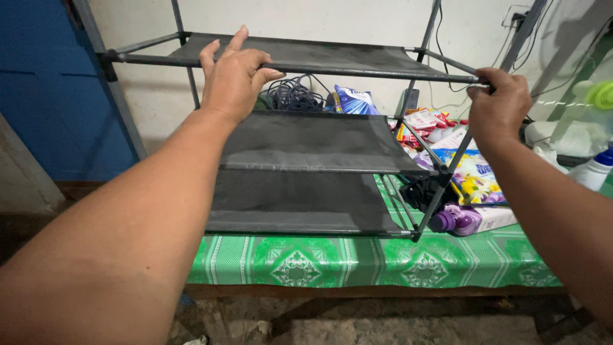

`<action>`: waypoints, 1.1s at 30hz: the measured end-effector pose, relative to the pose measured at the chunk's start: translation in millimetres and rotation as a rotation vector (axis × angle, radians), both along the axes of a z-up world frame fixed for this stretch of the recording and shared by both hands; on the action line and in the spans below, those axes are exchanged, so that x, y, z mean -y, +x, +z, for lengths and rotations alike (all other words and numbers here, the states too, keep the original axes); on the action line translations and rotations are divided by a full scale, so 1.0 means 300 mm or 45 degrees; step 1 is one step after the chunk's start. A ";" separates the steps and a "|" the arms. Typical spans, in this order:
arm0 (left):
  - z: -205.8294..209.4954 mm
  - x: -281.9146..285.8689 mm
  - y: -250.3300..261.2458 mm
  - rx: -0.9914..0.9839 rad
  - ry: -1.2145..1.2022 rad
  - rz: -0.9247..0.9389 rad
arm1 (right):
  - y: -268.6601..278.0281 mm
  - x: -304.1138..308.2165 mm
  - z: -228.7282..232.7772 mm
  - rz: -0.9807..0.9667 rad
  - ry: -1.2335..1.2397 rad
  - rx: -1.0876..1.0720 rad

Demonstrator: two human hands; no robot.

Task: The person assembles a three-tier metal shelf by inserting horizontal support rods into the vertical frame and securing them. They then lift the assembled unit and place it on a table.

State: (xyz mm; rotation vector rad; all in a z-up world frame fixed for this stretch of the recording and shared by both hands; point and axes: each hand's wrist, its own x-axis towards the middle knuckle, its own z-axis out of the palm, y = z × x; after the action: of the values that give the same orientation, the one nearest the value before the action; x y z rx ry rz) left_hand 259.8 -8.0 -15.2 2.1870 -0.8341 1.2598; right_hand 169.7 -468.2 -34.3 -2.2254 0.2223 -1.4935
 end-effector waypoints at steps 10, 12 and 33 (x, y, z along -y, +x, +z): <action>-0.003 -0.058 -0.026 -0.024 0.099 0.029 | -0.034 -0.037 -0.045 -0.124 -0.439 0.162; -0.003 -0.065 -0.029 -0.052 0.092 0.031 | -0.043 -0.035 -0.040 -0.132 -0.508 0.167; -0.025 -0.181 -0.023 -0.038 0.063 0.096 | -0.034 -0.030 0.028 0.213 -0.543 0.067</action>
State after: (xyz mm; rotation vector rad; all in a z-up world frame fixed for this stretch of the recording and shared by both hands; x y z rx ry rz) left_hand 253.0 46.2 -22.8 2.2905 -0.7858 1.2510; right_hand 159.3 -459.1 -25.8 -2.4463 -0.3222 -1.6200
